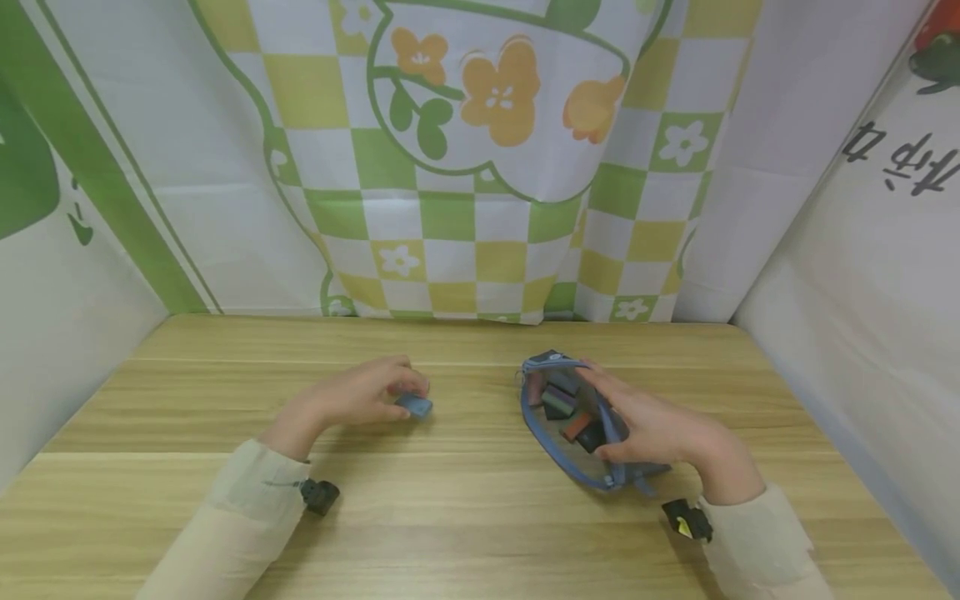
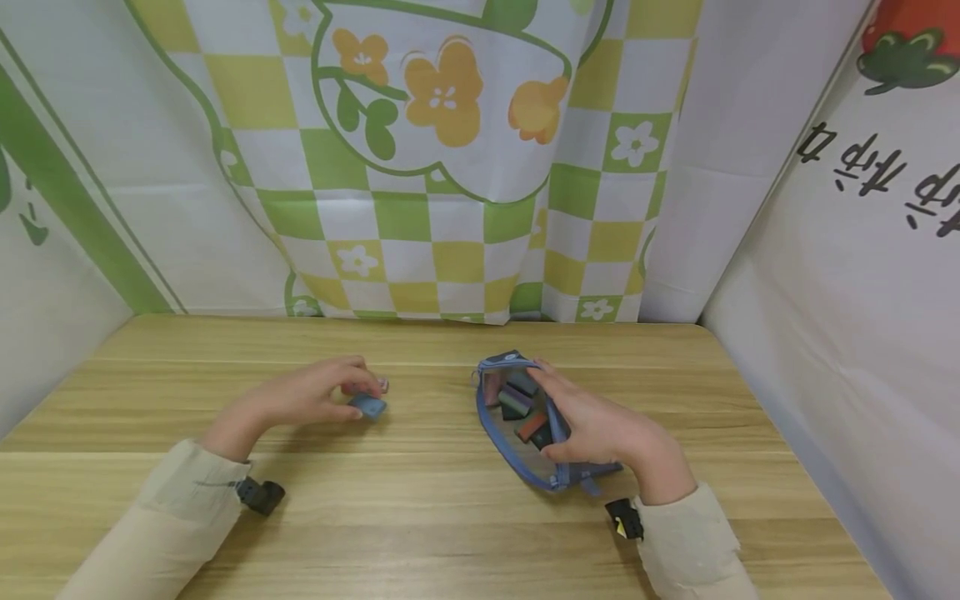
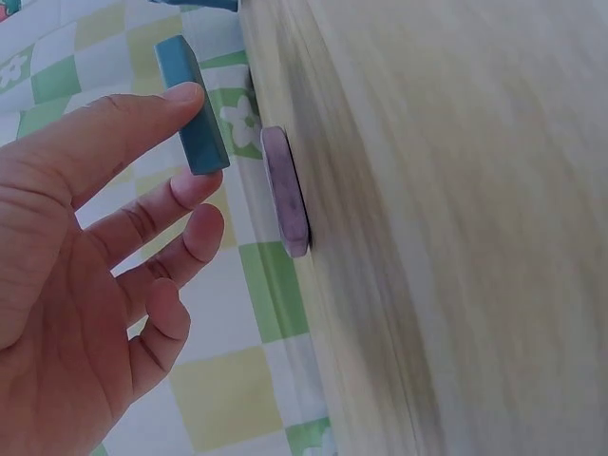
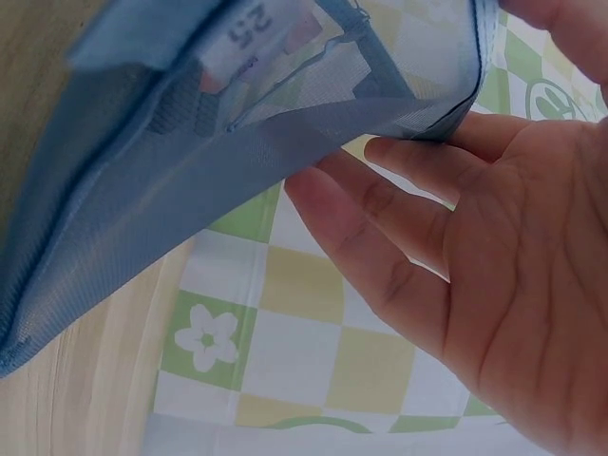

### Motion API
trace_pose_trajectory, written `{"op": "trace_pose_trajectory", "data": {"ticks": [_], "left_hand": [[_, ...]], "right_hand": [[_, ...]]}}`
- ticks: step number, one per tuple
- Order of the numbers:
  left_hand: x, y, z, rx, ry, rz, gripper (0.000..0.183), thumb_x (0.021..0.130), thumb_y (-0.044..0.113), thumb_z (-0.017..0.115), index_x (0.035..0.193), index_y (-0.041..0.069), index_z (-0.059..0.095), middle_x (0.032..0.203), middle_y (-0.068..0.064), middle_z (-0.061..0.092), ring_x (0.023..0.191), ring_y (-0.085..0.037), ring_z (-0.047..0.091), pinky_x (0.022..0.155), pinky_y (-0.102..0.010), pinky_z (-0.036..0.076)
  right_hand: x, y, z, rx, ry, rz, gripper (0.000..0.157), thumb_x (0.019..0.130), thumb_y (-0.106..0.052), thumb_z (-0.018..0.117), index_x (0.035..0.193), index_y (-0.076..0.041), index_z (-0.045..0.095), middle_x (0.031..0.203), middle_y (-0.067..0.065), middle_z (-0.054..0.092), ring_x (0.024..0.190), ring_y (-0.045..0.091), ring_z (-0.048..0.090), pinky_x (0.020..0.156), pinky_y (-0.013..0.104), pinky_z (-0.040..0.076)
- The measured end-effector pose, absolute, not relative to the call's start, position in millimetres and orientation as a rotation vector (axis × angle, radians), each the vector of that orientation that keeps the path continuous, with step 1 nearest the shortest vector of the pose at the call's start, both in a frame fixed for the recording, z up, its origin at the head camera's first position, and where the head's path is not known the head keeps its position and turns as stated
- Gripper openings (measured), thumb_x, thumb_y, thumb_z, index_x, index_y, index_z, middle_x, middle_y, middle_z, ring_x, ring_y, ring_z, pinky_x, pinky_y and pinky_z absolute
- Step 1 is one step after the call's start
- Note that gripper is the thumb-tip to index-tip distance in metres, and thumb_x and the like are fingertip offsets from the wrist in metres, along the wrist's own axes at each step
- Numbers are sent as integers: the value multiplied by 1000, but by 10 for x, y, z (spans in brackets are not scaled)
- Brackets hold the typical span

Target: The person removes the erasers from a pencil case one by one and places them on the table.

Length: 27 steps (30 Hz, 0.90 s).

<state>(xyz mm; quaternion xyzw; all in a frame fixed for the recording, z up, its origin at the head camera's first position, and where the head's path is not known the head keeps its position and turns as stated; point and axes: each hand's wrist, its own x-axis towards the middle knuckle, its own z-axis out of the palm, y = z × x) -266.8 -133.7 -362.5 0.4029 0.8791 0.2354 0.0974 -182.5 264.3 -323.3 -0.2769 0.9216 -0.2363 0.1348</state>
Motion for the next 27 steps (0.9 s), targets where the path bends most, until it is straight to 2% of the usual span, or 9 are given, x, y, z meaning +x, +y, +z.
{"op": "trace_pose_trajectory", "data": {"ticks": [4,13,19,27], "left_hand": [[-2663,-1370,-3620,1189,2605,723,27,89,11,72,116,10,70,117,-6,64,108,-27,63,97,-47,52],[-2678,-1422,-3632,1148,2689,616,23,87,14,74,110,15,72,102,0,61,88,-16,56,81,-35,49],[-2690,-1453,-3659,1122,2704,606,21,86,14,74,107,16,71,98,0,59,84,-15,53,77,-32,47],[-2644,-1475,-3626,1055,2686,606,22,88,12,73,109,15,70,97,-1,59,82,-15,51,74,-30,46]], "right_hand": [[-1823,2639,-3229,-805,2670,-685,95,87,-17,74,158,-2,14,165,25,6,146,49,25,111,64,34],[-1833,2642,-3232,-789,2664,-675,95,87,-19,75,158,-3,13,165,26,5,147,49,23,111,64,33],[-1833,2644,-3243,-794,2674,-659,95,87,-18,74,157,0,13,164,28,7,146,49,24,112,63,32],[-1833,2639,-3235,-773,2661,-669,95,88,-22,74,158,-4,12,165,26,6,146,49,24,111,65,32]]}}
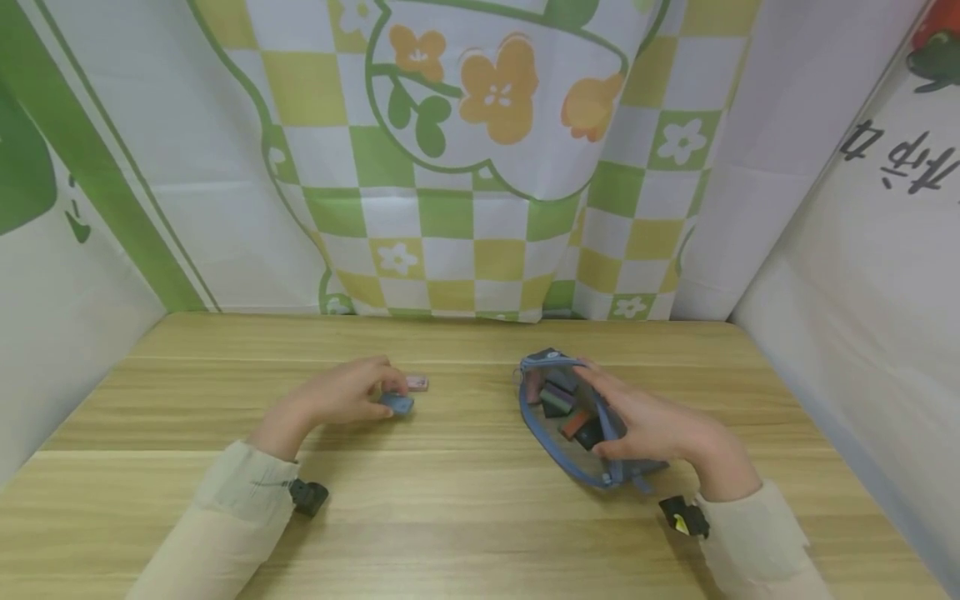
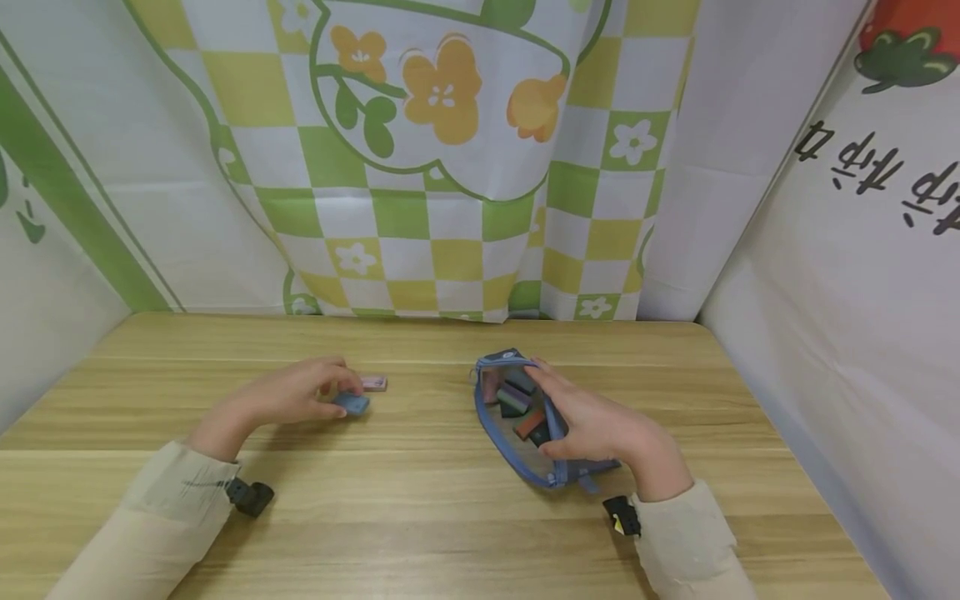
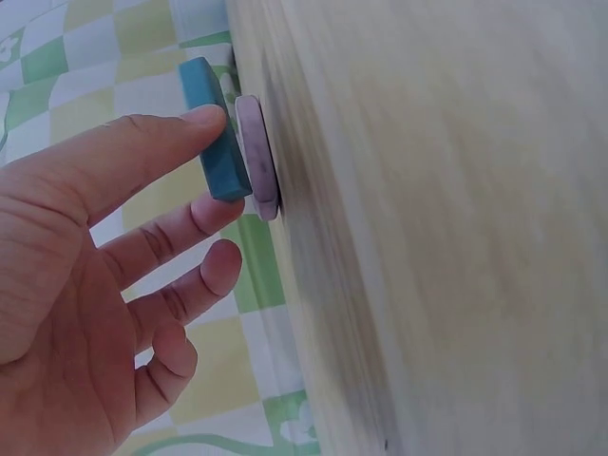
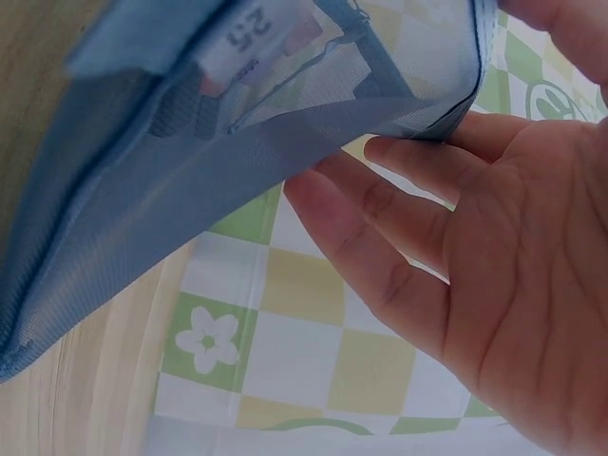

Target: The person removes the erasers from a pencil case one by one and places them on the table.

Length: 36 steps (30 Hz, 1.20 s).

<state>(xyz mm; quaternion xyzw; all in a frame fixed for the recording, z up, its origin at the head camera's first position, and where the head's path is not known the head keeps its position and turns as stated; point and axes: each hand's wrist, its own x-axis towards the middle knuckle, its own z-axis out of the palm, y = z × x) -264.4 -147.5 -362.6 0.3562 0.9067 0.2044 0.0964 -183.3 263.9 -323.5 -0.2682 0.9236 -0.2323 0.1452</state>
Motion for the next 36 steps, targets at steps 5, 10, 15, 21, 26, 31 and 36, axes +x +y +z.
{"op": "trace_pose_trajectory", "data": {"ticks": [5,10,15,21,26,31,36], "left_hand": [[-2631,-1483,-3620,1023,2686,572,22,88,12,73,110,16,70,94,-1,58,81,-15,50,72,-30,45],[-2627,-1479,-3621,998,2689,550,22,87,12,73,108,19,71,94,0,58,81,-15,52,71,-30,45],[-2622,-1476,-3614,981,2692,544,22,87,12,74,107,20,71,95,0,59,81,-16,52,71,-30,45],[-2627,-1483,-3619,952,2696,527,21,86,12,75,105,21,71,95,-1,60,81,-15,51,71,-30,45],[-2650,-1478,-3625,967,2686,540,20,86,11,75,105,19,71,95,0,60,81,-16,52,71,-30,45],[-2657,-1468,-3623,967,2686,534,21,86,11,76,105,19,71,95,0,61,81,-15,53,72,-30,46],[-2663,-1459,-3619,955,2680,526,20,86,12,75,105,20,71,96,0,61,82,-15,53,73,-31,47]], "right_hand": [[-1833,2640,-3241,-790,2677,-655,95,87,-19,75,157,0,14,163,28,8,146,48,24,112,63,32],[-1832,2647,-3254,-803,2677,-657,94,87,-18,74,157,1,14,163,29,9,146,48,24,112,63,33],[-1829,2656,-3261,-795,2678,-664,95,87,-19,74,157,0,14,163,29,9,146,49,24,112,64,32],[-1827,2650,-3251,-802,2677,-663,95,87,-18,74,158,-1,13,163,28,8,145,49,26,112,64,33],[-1822,2650,-3227,-776,2659,-676,95,88,-20,73,158,-4,11,164,28,6,145,51,26,111,65,33],[-1826,2648,-3219,-770,2651,-682,94,89,-20,73,159,-5,12,164,28,6,145,50,26,110,65,33],[-1835,2651,-3229,-757,2652,-684,94,88,-19,73,159,-5,12,164,27,6,146,50,24,111,65,32]]}}
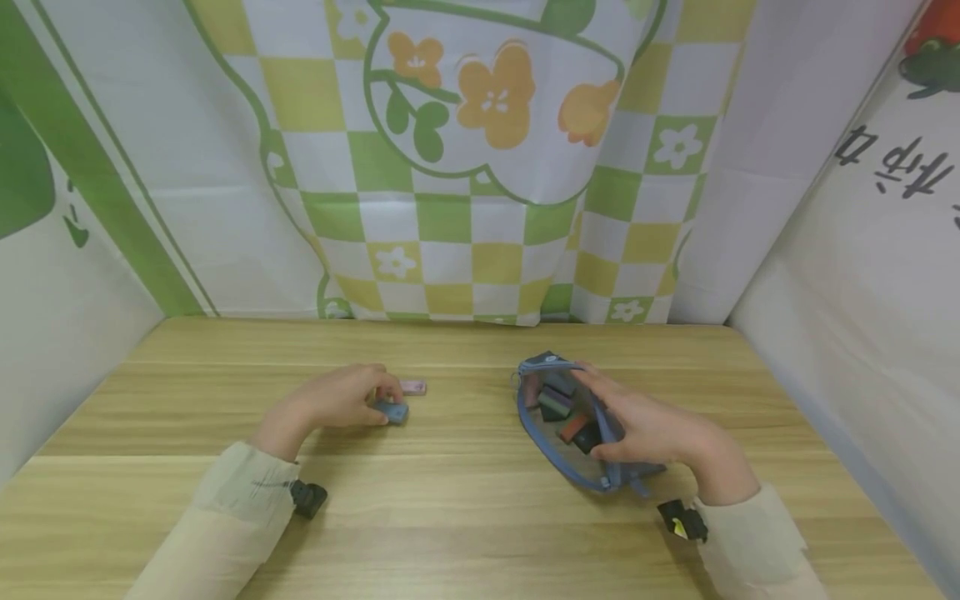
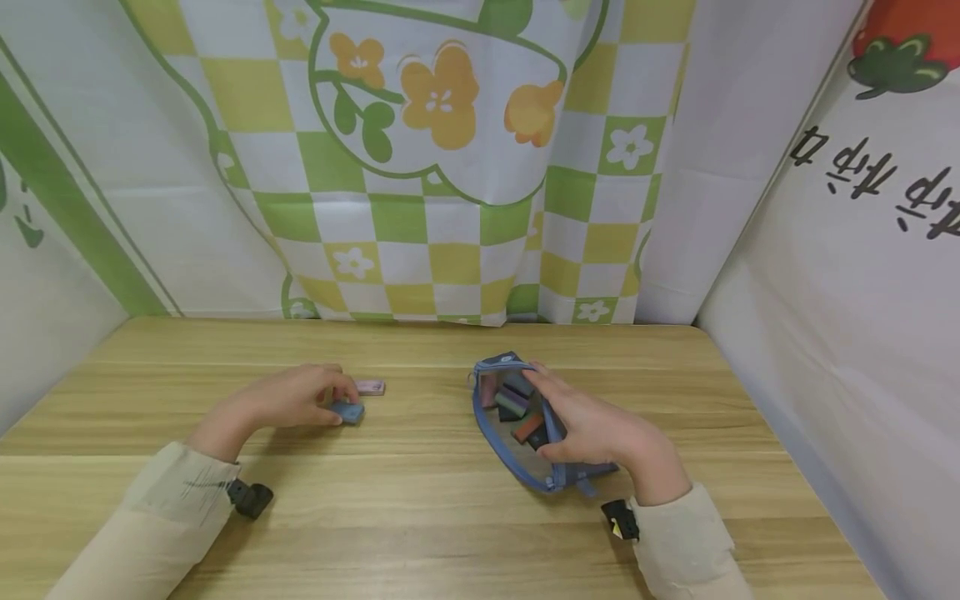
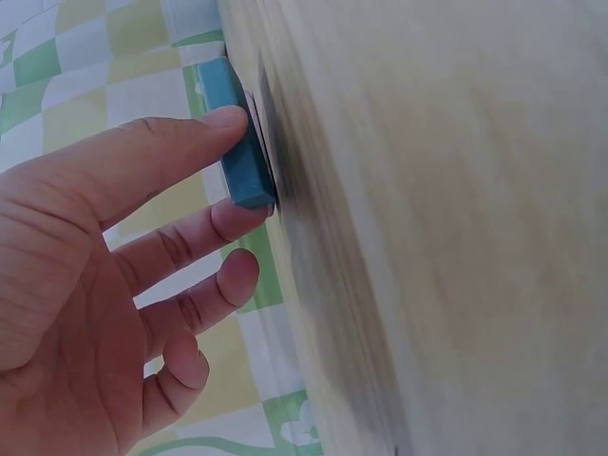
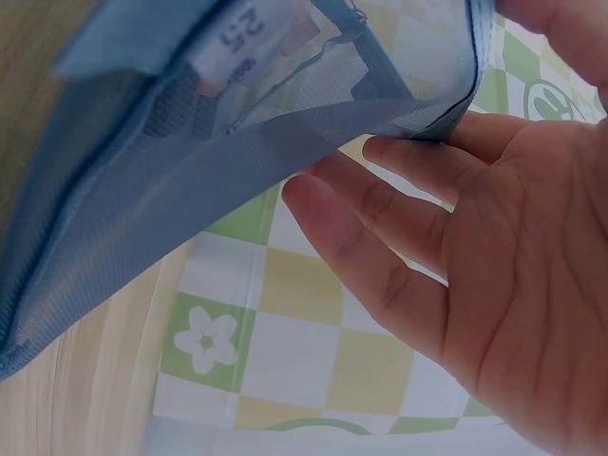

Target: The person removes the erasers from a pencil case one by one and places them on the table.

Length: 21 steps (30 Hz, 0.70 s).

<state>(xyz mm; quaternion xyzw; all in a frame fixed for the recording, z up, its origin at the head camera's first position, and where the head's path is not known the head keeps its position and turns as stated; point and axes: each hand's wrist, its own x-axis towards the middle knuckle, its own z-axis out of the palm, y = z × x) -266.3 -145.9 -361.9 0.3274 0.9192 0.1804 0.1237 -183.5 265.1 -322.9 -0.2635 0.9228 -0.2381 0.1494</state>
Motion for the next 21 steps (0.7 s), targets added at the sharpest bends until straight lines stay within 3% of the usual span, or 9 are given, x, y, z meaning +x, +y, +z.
{"op": "trace_pose_trajectory", "data": {"ticks": [21], "left_hand": [[-2670,-1457,-3641,946,2682,487,21,84,11,77,102,21,71,95,1,61,84,-16,53,76,-32,47]], "right_hand": [[-1835,2644,-3237,-757,2646,-695,95,88,-19,74,159,-4,11,164,28,6,147,49,21,112,65,31]]}}
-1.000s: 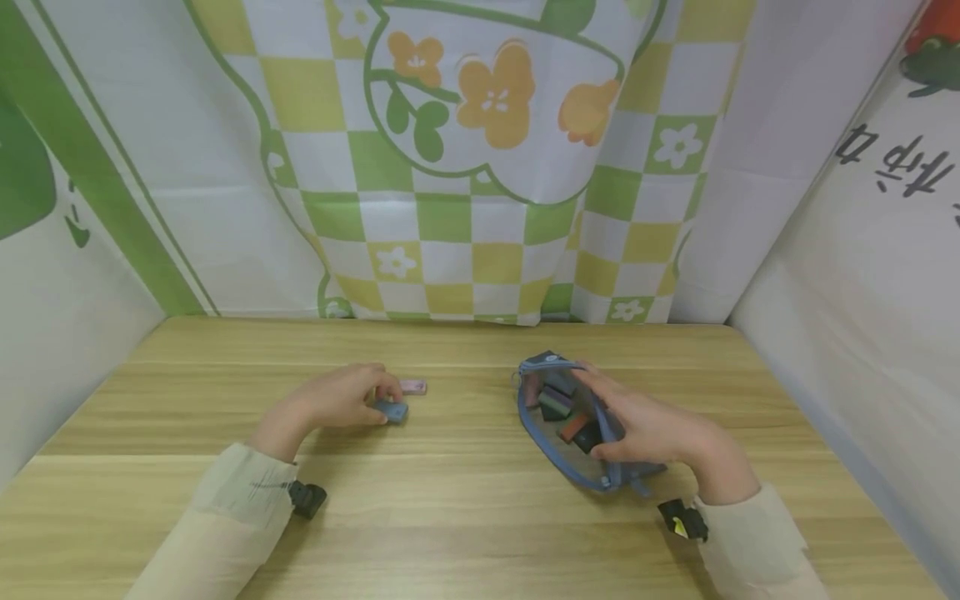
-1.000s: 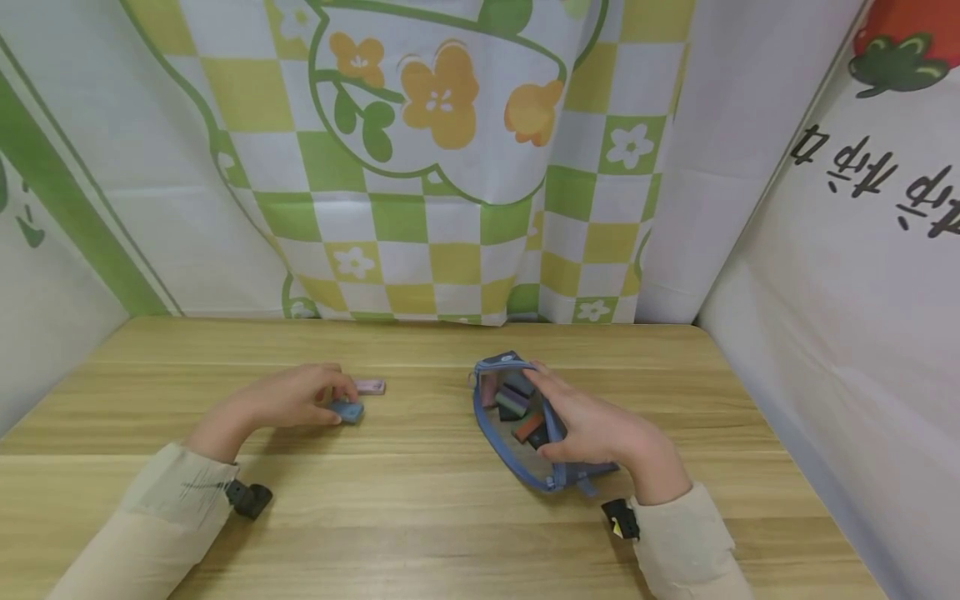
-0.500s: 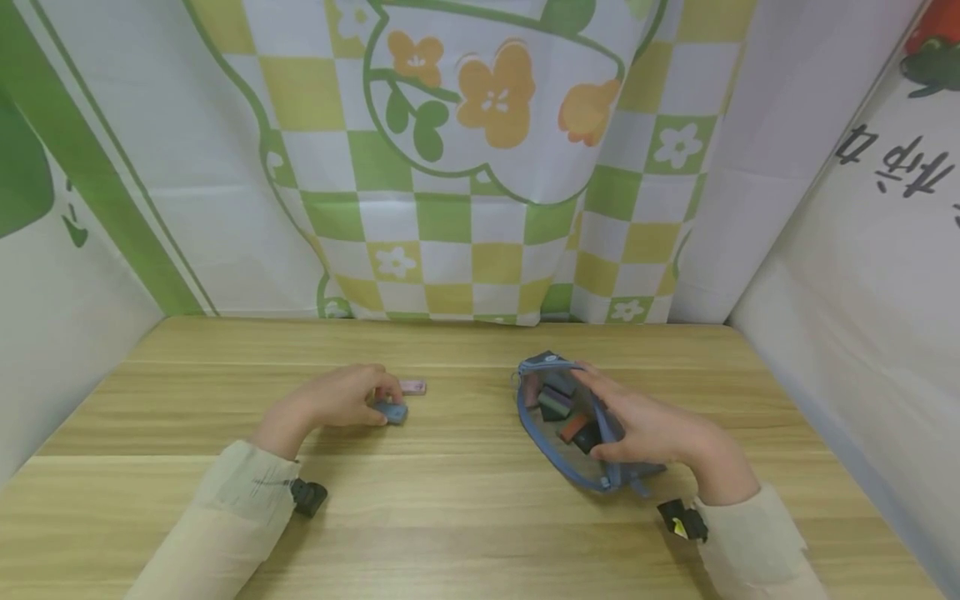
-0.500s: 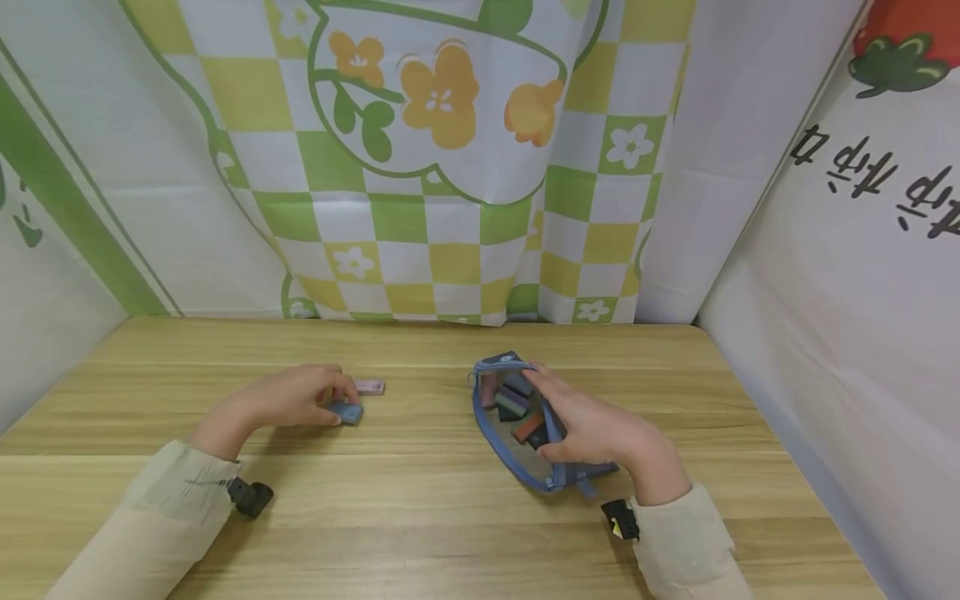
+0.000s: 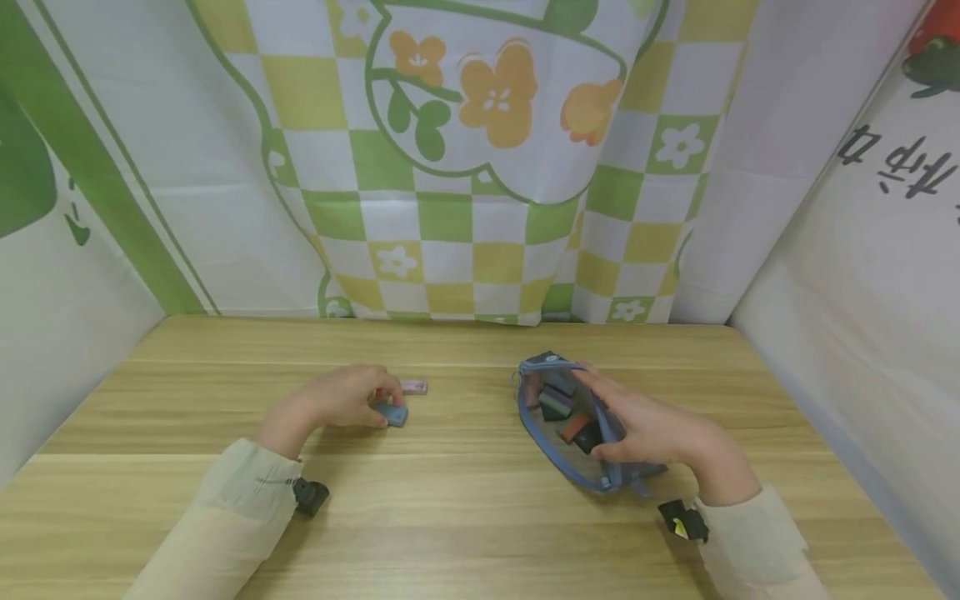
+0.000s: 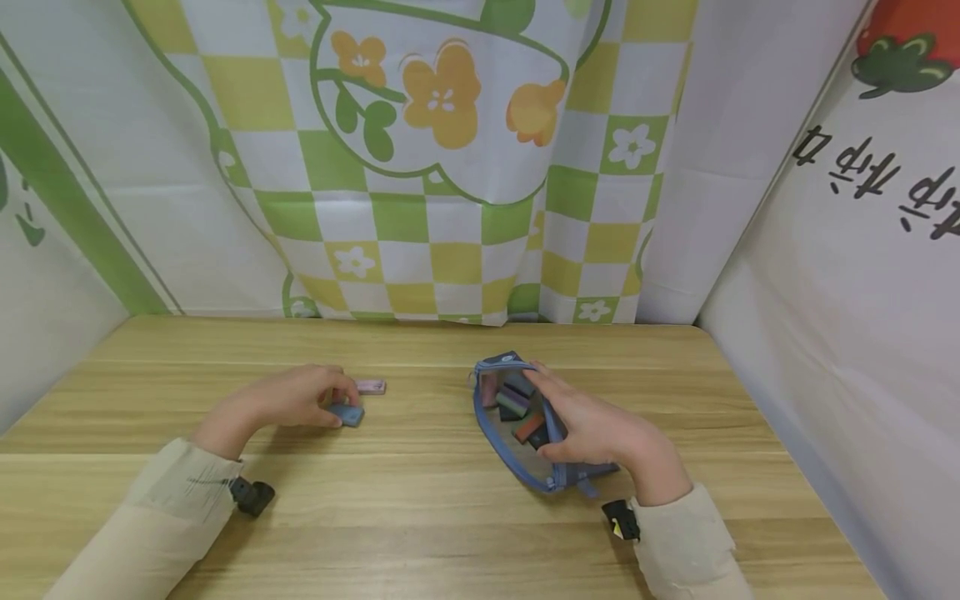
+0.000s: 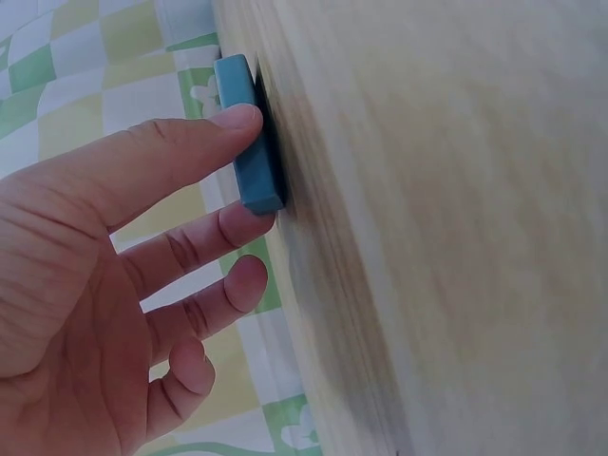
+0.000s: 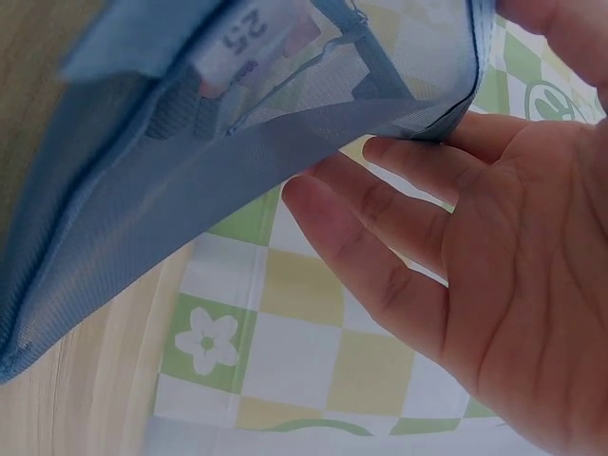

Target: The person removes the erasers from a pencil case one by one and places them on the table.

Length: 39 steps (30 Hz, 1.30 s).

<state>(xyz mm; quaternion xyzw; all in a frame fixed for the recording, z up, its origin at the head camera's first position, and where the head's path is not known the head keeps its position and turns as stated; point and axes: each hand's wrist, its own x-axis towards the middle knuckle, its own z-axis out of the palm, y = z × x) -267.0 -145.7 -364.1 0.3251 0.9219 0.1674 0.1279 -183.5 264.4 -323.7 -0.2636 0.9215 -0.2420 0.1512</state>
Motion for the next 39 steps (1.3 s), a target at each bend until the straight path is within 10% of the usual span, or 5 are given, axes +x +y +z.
{"op": "trace_pose_trajectory", "data": {"ticks": [39], "left_hand": [[-2625,-1486,-3596,988,2730,585,25,92,19,70,114,7,69,103,-6,66,94,-20,61,84,-39,53]], "right_hand": [[-1850,2644,-3271,-835,2668,-683,93,88,-15,72,158,0,11,163,30,7,146,50,24,111,64,33]]}}
